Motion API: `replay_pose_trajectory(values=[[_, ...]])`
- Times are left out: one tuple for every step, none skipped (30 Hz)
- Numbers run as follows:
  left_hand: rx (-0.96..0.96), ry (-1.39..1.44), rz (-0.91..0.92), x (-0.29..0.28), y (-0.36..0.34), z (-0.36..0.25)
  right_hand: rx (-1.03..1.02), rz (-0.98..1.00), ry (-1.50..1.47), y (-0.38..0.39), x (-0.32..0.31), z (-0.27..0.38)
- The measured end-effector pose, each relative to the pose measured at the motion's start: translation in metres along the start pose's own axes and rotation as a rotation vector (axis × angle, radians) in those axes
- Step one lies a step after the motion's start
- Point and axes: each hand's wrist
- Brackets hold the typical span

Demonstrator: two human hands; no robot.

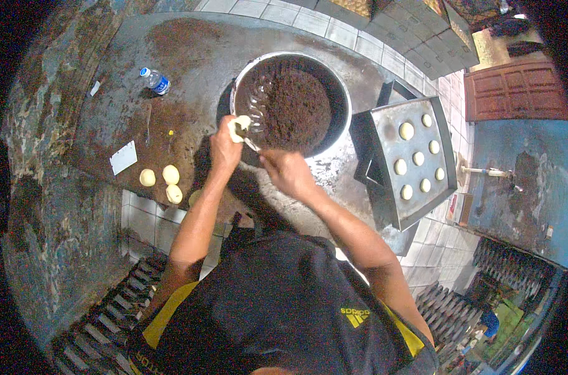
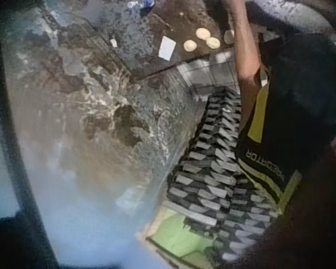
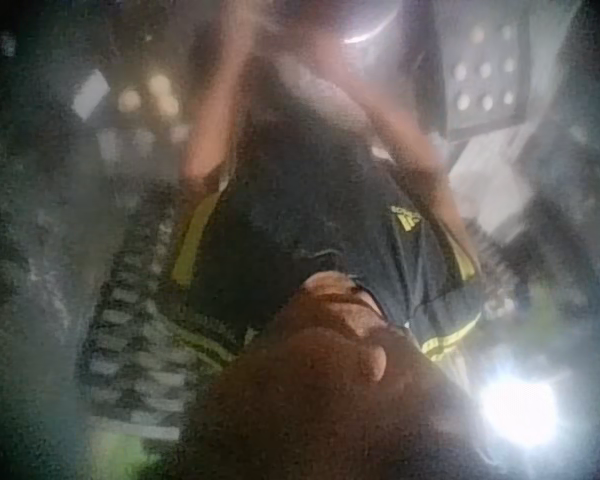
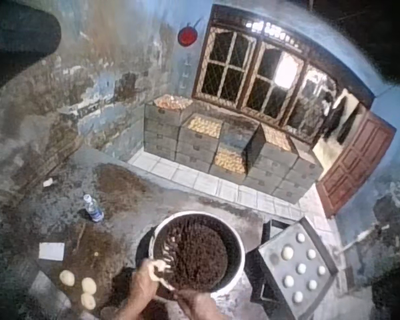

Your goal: The person fills dough balls with a dark paste using a spoon, seals the dough by hand, and places the filled rolls onto metal trays.

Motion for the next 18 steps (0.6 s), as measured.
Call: replay_pose_trajectory(values=[[-0.093,0.023,0.0,-0.007,-0.002,0.004,0.121,0.041,-0.221,-0.003,-0.007,-0.002],[-0.116,0.129,0.01,-0.01,-0.003,0.007,0.434,0.105,-0.633,-0.007,-0.012,-0.005],[-0.139,0.238,0.019,-0.012,-0.003,0.008,0.569,0.132,-1.053,-0.011,-0.015,-0.009],[-0.136,0.338,0.076,-0.011,0.0,0.009,0.682,0.204,-1.225,-0.016,-0.014,-0.012],[-0.1,0.412,0.096,-0.01,0.001,0.008,0.653,0.243,-1.458,-0.019,-0.012,-0.016],[-0.057,0.488,0.094,-0.007,0.005,0.005,0.715,0.221,-1.399,-0.022,-0.009,-0.018],[-0.012,0.564,0.091,-0.004,0.008,0.002,0.708,0.202,-1.369,-0.021,-0.006,-0.019],[-0.091,0.697,0.113,-0.005,0.012,0.0,0.729,0.25,-1.338,-0.02,-0.006,-0.021],[-0.138,0.693,0.059,-0.008,0.014,-0.001,0.684,0.159,-1.16,-0.015,-0.004,-0.02],[-0.156,0.716,0.033,-0.015,0.016,0.0,0.671,0.136,-0.983,-0.007,-0.005,-0.019],[-0.179,0.739,0.011,-0.025,0.019,0.003,0.662,0.076,-0.789,0.003,-0.004,-0.017],[-0.189,0.859,-0.051,-0.035,0.02,0.007,0.453,0.053,-0.236,0.016,-0.007,-0.017],[-0.24,0.903,-0.114,-0.049,0.019,0.012,0.409,0.14,-0.187,0.028,-0.01,-0.017],[-0.204,0.914,-0.079,-0.06,0.022,0.019,0.385,0.182,-0.091,0.045,-0.009,-0.015],[-0.177,0.91,-0.047,-0.071,0.03,0.025,0.325,0.216,-0.014,0.062,-0.004,-0.015],[-0.237,0.898,-0.027,-0.073,0.04,0.029,0.279,0.24,0.06,0.074,0.009,-0.015],[-0.253,0.891,-0.004,-0.073,0.047,0.032,0.17,0.253,0.11,0.08,0.02,-0.017],[-0.246,0.908,0.052,-0.071,0.055,0.034,0.231,0.309,0.271,0.082,0.032,-0.021]])
Point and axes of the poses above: each hand's wrist, its own y-axis away from the middle knuckle, its own x-axis out of the palm, z = x × y, and after that the axes turned 2 degrees about y, right-handed
